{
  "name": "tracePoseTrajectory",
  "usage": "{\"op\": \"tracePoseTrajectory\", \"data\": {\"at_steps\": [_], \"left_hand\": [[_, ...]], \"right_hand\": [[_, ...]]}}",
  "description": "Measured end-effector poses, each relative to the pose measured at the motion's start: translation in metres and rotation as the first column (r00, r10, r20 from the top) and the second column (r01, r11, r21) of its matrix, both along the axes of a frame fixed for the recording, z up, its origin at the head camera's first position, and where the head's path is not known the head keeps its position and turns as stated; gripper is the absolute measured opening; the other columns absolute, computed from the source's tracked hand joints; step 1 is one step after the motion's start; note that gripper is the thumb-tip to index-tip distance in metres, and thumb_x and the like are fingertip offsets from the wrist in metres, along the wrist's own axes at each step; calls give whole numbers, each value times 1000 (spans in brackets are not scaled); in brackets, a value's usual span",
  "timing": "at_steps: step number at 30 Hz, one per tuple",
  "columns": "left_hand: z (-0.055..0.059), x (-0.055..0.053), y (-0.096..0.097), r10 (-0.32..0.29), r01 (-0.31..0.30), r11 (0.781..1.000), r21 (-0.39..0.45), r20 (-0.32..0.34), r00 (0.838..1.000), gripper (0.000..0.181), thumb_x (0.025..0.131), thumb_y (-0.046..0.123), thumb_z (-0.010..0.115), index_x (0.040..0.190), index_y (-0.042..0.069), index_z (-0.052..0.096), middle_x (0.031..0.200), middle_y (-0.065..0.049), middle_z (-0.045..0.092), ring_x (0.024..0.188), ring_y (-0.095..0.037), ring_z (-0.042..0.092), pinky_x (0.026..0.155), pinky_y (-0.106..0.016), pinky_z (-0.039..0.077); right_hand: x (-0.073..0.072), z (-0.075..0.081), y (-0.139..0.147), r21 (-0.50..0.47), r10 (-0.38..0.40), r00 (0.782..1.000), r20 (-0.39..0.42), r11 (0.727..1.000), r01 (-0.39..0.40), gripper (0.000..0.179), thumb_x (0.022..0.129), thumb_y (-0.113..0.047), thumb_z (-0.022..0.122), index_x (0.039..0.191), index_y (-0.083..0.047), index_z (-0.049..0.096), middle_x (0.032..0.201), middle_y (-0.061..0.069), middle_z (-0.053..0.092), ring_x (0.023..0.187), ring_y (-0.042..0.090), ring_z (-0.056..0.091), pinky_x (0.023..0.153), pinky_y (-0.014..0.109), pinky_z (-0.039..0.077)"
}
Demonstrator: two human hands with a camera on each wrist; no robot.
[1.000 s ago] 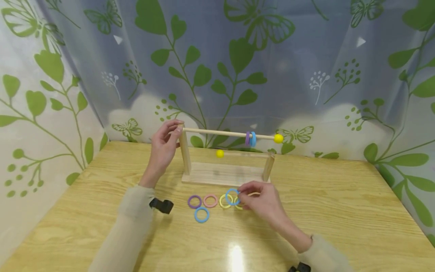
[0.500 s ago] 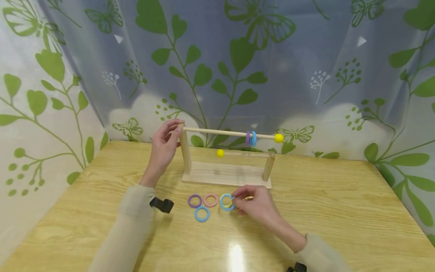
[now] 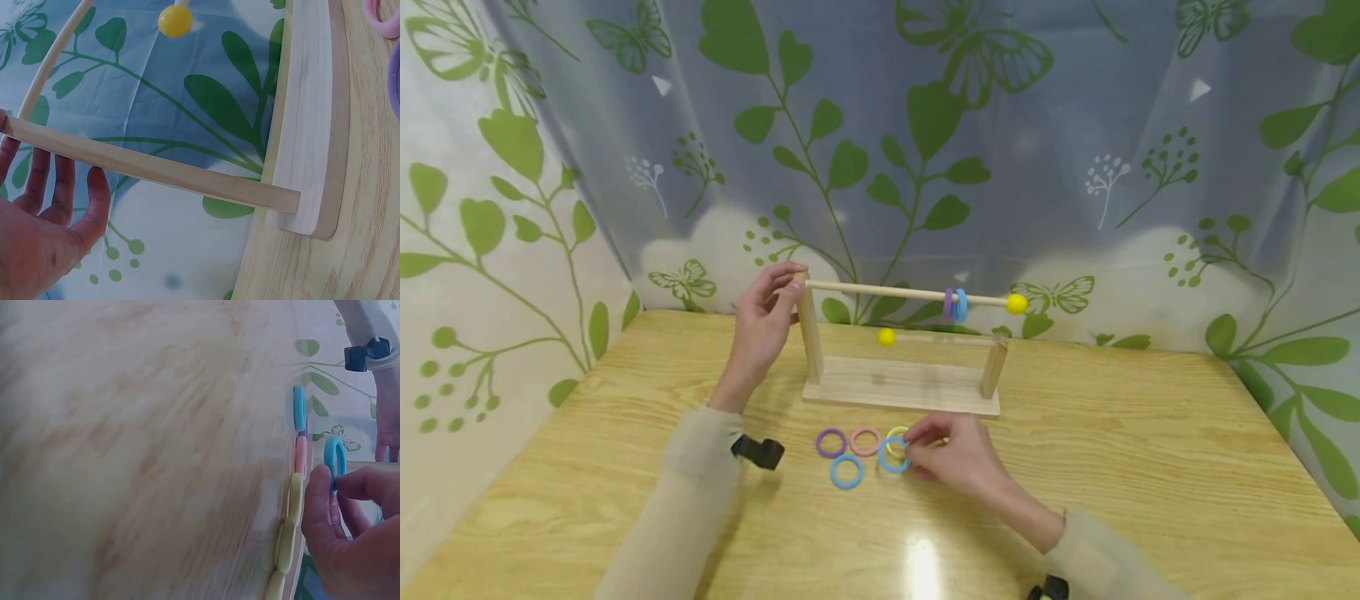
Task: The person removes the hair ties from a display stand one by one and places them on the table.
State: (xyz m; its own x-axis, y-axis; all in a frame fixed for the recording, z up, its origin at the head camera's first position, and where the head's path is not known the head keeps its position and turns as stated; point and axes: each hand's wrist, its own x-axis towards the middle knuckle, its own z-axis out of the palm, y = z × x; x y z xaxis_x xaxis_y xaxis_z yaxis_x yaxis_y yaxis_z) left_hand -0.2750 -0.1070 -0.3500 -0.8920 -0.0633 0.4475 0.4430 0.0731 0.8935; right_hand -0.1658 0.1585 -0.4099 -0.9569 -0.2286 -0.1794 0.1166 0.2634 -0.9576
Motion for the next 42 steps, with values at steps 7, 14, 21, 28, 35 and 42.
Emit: {"op": "tracePoseTrajectory", "data": {"at_steps": [7,14,21,28,35,42], "left_hand": [[-1,-1,0,7,-7,1000,-5,0,1000,25,105,18,59,126,7,67,112,-12,64,98,-39,64,73,-20,55],[-1,-1,0,-5,5,1000,3,-7,1000,24,104,16,59,126,7,67,112,-12,64,100,-46,63,72,-20,55],[-1,-1,0,-10,10,1000,9,-12,1000,24,104,14,59,125,5,67,112,-13,64,99,-42,65,73,-21,55],[-2,-1,0,-9,10,1000,4,-8,1000,25,104,15,59,126,6,67,112,-13,64,99,-39,66,74,-22,56],[-2,-1,0,-11,11,1000,3,-12,1000,25,104,15,58,126,5,66,112,-13,64,99,-39,66,74,-22,56],[-2,-2,-1,-11,11,1000,-1,-16,1000,25,104,15,58,126,6,67,112,-13,64,98,-37,66,73,-22,55]], "right_hand": [[2,-3,-6,-15,14,1000,10,1000,-14,21,88,2,72,106,11,70,88,9,71,78,14,71,73,33,64],[4,-4,-10,17,44,999,22,999,-44,17,89,0,72,104,9,71,91,11,70,78,17,73,72,33,64],[5,-7,-12,56,49,998,26,997,-50,15,89,-1,73,103,6,72,88,11,70,75,17,72,69,34,64],[5,-9,-13,62,45,998,35,997,-47,14,89,-1,73,102,5,72,86,10,70,73,17,72,69,34,64],[4,-10,-13,70,47,998,35,996,-49,15,90,-3,73,103,5,73,88,11,70,73,17,72,69,34,64],[3,-10,-13,75,52,998,31,996,-54,16,90,-4,74,104,5,72,91,11,71,76,17,72,70,35,64]]}}
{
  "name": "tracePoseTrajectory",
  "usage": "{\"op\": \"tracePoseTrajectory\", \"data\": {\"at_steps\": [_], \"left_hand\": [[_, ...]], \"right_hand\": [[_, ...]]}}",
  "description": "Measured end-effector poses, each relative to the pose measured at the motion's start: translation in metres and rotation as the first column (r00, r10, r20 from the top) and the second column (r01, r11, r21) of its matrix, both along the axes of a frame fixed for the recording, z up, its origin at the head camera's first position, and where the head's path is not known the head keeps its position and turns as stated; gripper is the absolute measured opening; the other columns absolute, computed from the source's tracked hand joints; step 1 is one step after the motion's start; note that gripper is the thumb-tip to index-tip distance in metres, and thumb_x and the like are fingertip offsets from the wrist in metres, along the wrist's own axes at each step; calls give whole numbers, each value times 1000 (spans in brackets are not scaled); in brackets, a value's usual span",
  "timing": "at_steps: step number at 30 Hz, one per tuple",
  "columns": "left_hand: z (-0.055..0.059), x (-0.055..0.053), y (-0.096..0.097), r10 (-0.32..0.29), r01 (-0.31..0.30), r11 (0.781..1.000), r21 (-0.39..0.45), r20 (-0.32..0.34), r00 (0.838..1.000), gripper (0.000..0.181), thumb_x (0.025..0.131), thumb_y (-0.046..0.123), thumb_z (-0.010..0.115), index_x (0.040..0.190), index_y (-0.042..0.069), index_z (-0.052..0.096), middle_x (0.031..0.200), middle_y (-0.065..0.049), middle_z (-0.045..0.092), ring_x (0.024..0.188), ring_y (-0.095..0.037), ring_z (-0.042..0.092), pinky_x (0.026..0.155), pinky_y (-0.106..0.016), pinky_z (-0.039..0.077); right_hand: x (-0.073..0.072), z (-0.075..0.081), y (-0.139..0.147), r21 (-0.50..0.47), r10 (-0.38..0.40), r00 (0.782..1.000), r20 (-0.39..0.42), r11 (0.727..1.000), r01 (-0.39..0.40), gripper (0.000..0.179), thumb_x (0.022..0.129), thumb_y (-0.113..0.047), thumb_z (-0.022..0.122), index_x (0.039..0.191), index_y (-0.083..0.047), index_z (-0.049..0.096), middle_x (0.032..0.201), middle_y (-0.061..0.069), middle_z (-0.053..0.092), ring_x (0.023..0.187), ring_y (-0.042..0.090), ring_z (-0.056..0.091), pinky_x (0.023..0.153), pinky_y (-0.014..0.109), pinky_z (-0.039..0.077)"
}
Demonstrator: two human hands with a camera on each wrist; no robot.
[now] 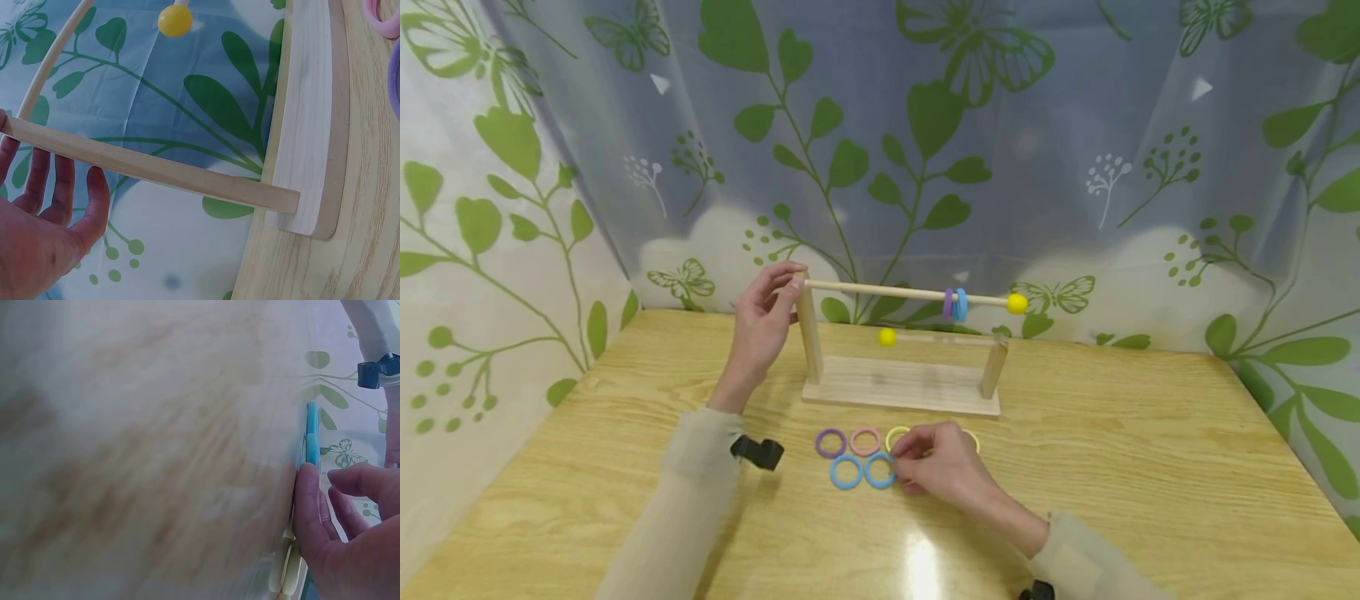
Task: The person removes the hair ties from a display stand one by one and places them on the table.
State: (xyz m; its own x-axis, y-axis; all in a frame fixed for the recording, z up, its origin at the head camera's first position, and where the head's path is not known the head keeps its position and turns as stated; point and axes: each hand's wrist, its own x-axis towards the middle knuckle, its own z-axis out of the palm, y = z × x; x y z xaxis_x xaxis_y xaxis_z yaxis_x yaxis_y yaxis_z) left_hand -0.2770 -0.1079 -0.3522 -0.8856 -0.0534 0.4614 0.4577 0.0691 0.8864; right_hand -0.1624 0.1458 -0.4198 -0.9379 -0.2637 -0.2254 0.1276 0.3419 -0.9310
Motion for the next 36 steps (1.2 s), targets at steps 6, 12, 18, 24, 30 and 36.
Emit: {"op": "tracePoseTrajectory", "data": {"at_steps": [6,12,18,24,30,36], "left_hand": [[0,0,0,1,-1,1000,2,3,1000,25,104,16,59,126,6,66,112,-12,64,96,-30,67,73,-21,56],[1,1,0,-2,2,1000,1,3,1000,25,104,16,58,126,6,66,112,-13,64,97,-33,66,74,-22,56],[1,1,0,-8,8,1000,4,-4,1000,25,105,16,58,126,5,66,112,-13,64,101,-45,64,73,-21,53],[1,2,0,-6,6,1000,1,3,1000,26,105,16,58,127,6,66,113,-13,64,101,-45,64,73,-21,54],[0,1,0,3,-3,1000,-6,6,1000,25,105,17,58,126,7,66,113,-12,64,97,-32,66,74,-22,55],[0,1,1,6,-6,1000,-6,12,1000,26,105,16,58,127,6,66,113,-12,64,96,-26,66,75,-21,56]], "right_hand": [[1,4,0,-13,-13,1000,9,1000,13,19,89,-5,74,105,5,72,92,11,71,78,17,70,71,37,64],[2,6,2,-11,-39,999,12,999,39,20,88,-7,74,105,4,72,92,10,71,80,17,70,71,36,64],[2,7,4,-25,-44,999,7,999,45,21,89,-8,74,106,5,72,98,14,74,82,18,70,71,36,64],[2,8,7,-25,-70,997,-15,997,69,22,90,-10,75,107,4,72,99,14,75,83,17,71,70,34,64],[1,10,12,-16,-95,994,-48,995,95,22,91,-10,75,107,4,72,101,12,75,83,17,72,70,33,64],[-2,10,18,-6,-133,986,-96,991,133,18,91,-8,73,104,3,73,101,12,75,86,20,74,70,33,64]]}}
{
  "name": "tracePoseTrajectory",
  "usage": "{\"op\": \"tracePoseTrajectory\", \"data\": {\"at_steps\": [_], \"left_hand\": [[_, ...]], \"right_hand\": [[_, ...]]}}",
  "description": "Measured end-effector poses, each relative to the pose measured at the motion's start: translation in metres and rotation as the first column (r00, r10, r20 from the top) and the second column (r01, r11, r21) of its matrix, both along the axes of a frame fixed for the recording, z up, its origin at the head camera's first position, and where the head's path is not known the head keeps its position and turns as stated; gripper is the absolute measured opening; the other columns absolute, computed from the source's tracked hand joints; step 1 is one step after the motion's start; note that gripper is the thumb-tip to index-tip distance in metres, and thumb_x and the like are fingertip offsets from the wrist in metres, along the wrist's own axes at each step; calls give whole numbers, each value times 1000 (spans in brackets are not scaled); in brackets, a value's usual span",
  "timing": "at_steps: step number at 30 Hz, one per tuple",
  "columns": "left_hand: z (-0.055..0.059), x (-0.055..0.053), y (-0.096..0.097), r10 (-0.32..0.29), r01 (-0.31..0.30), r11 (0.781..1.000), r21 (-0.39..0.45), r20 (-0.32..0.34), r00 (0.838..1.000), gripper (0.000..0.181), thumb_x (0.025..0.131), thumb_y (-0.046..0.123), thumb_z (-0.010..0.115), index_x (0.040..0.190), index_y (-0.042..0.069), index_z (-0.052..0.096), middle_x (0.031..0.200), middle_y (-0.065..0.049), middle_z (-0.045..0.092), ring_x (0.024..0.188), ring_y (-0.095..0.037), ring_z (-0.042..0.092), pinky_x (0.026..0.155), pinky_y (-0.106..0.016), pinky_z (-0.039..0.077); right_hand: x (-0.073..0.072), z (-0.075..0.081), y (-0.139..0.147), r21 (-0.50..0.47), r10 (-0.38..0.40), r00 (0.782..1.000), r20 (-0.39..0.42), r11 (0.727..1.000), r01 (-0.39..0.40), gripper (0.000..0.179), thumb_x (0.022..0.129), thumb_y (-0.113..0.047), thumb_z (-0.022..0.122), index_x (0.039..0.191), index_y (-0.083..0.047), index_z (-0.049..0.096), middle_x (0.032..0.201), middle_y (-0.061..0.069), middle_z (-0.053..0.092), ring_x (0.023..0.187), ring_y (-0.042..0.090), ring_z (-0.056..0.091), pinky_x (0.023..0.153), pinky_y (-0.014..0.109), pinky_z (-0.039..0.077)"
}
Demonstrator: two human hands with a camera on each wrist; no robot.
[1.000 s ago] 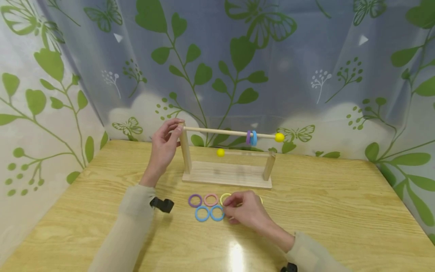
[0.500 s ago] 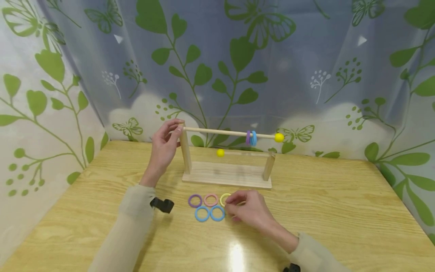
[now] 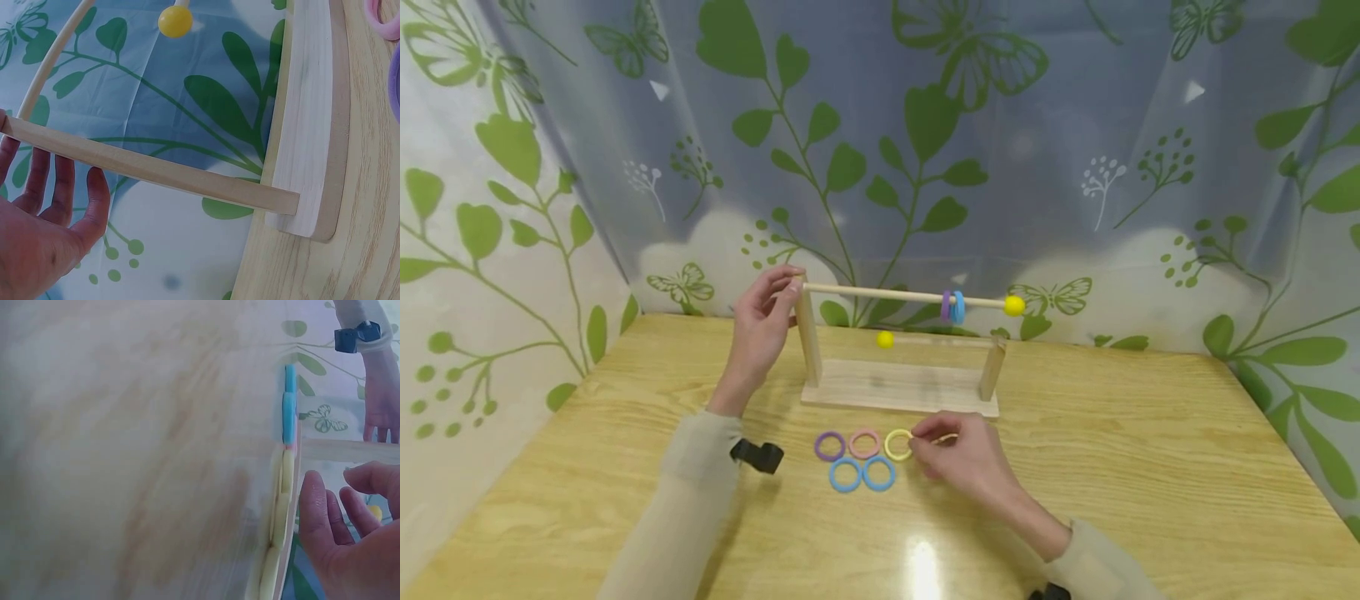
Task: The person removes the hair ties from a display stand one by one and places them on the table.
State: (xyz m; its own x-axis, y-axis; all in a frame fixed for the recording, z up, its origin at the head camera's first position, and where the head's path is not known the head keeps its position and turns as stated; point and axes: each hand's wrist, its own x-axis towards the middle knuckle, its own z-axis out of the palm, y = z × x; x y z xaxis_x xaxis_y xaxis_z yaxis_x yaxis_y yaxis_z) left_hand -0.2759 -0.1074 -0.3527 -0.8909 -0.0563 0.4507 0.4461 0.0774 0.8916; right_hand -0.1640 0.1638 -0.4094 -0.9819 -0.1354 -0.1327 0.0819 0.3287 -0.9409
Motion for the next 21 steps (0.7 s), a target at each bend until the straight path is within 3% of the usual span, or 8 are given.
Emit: {"op": "tracePoseTrajectory", "data": {"at_steps": [15,21], "left_hand": [[0,0,1,5,-5,1000,6,0,1000,25,105,16,58,126,7,67,111,-10,64,92,-19,65,74,-22,56],[1,1,1,11,-11,1000,6,-2,1000,25,105,16,58,126,8,67,112,-10,64,93,-22,65,74,-22,55]], "right_hand": [[-5,10,12,64,-74,989,-126,995,83,18,92,-13,75,105,-2,75,101,13,77,87,23,76,70,32,64],[-9,15,16,75,-99,984,-145,991,111,20,92,-14,75,107,-1,75,102,14,76,87,24,77,70,30,63]]}}
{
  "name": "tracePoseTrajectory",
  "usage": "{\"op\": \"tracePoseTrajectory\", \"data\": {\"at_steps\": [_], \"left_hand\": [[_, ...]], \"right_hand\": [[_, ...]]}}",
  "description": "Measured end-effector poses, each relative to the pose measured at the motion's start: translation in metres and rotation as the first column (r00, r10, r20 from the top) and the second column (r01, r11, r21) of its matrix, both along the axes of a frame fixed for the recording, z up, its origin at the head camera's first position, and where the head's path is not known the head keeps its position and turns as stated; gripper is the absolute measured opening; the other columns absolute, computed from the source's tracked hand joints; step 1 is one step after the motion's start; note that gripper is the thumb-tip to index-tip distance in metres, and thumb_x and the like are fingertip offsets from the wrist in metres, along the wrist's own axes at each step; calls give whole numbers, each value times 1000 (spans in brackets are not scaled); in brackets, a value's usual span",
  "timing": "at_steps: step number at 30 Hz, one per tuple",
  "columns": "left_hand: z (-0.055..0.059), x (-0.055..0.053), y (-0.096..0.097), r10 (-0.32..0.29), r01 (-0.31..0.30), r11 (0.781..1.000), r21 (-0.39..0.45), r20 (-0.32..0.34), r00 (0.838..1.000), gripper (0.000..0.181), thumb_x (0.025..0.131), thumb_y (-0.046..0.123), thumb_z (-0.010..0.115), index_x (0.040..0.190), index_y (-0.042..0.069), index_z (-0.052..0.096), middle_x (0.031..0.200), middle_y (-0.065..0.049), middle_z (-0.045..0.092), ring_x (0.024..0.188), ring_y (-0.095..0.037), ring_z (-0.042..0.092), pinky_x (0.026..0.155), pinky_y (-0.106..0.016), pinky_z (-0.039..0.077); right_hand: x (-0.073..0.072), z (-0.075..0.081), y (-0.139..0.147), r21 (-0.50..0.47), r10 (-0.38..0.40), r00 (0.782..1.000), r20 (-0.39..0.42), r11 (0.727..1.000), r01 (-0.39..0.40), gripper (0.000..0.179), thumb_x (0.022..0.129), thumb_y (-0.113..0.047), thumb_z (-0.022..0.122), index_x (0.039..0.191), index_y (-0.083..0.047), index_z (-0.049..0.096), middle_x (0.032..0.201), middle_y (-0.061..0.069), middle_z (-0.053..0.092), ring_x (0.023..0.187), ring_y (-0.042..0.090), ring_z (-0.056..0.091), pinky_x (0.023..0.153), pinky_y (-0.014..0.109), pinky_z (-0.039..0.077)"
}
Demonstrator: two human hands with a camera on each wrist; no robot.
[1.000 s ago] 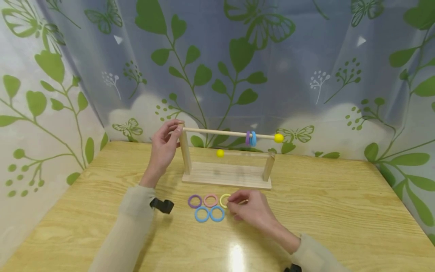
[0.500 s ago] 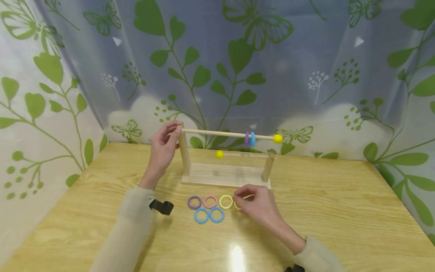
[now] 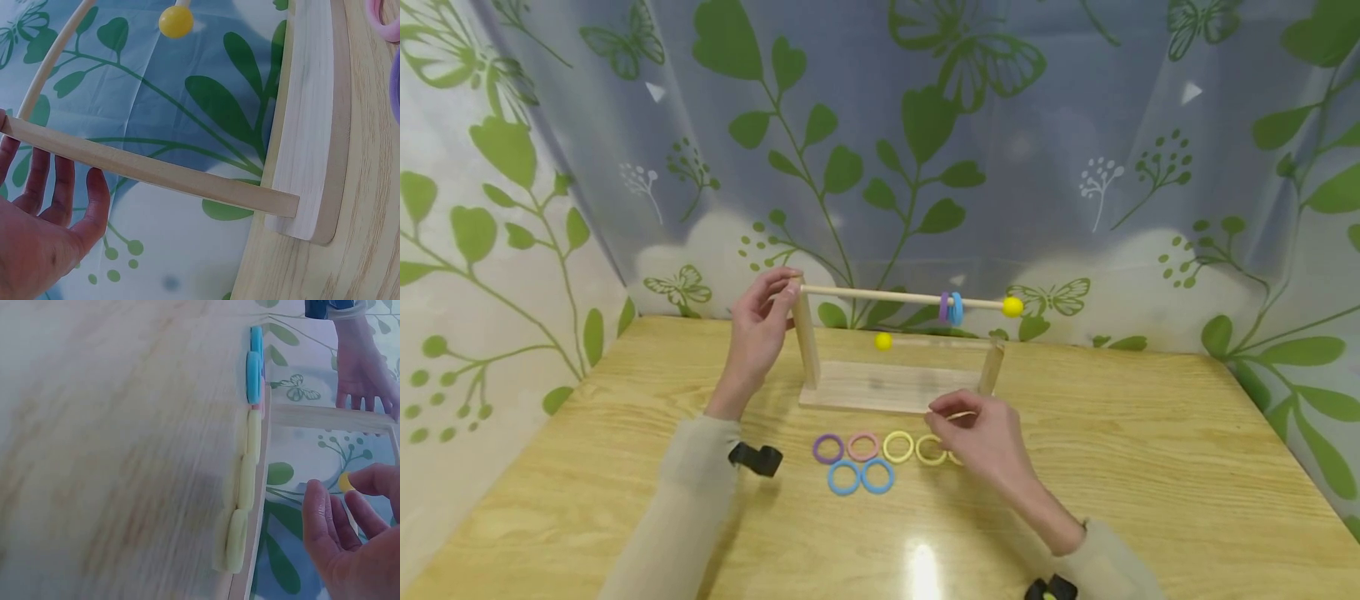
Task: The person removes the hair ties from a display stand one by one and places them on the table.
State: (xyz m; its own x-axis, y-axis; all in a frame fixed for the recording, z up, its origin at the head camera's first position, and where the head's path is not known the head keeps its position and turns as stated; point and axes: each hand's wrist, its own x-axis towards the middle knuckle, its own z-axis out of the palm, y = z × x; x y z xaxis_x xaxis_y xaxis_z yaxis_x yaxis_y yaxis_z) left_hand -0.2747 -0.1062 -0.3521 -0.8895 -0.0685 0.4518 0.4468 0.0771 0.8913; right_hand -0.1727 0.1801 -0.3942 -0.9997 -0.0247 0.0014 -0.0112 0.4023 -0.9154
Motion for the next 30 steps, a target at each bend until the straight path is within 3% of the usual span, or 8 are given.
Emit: {"op": "tracePoseTrajectory", "data": {"at_steps": [10,16,30], "left_hand": [[-1,2,0,3,-3,1000,15,-7,1000,25,104,16,59,125,6,67,111,-8,64,92,-19,65,74,-22,54],[-2,-1,1,10,-10,1000,20,-18,1000,24,104,14,59,125,5,68,109,-7,65,93,-23,65,75,-22,53],[-2,-1,3,22,-22,1000,20,-25,999,24,104,15,59,125,6,68,111,-10,66,90,-15,65,77,-22,54]], "right_hand": [[-3,12,11,-62,-39,998,-52,997,36,30,94,-22,75,113,1,72,105,13,75,87,16,76,75,36,64],[-7,19,18,-101,-55,996,-71,994,48,34,95,-22,74,117,3,70,103,5,75,88,10,75,76,34,64],[-19,31,22,-168,-127,981,-145,981,102,37,95,-22,75,116,7,69,90,-15,74,83,4,75,74,28,63]]}}
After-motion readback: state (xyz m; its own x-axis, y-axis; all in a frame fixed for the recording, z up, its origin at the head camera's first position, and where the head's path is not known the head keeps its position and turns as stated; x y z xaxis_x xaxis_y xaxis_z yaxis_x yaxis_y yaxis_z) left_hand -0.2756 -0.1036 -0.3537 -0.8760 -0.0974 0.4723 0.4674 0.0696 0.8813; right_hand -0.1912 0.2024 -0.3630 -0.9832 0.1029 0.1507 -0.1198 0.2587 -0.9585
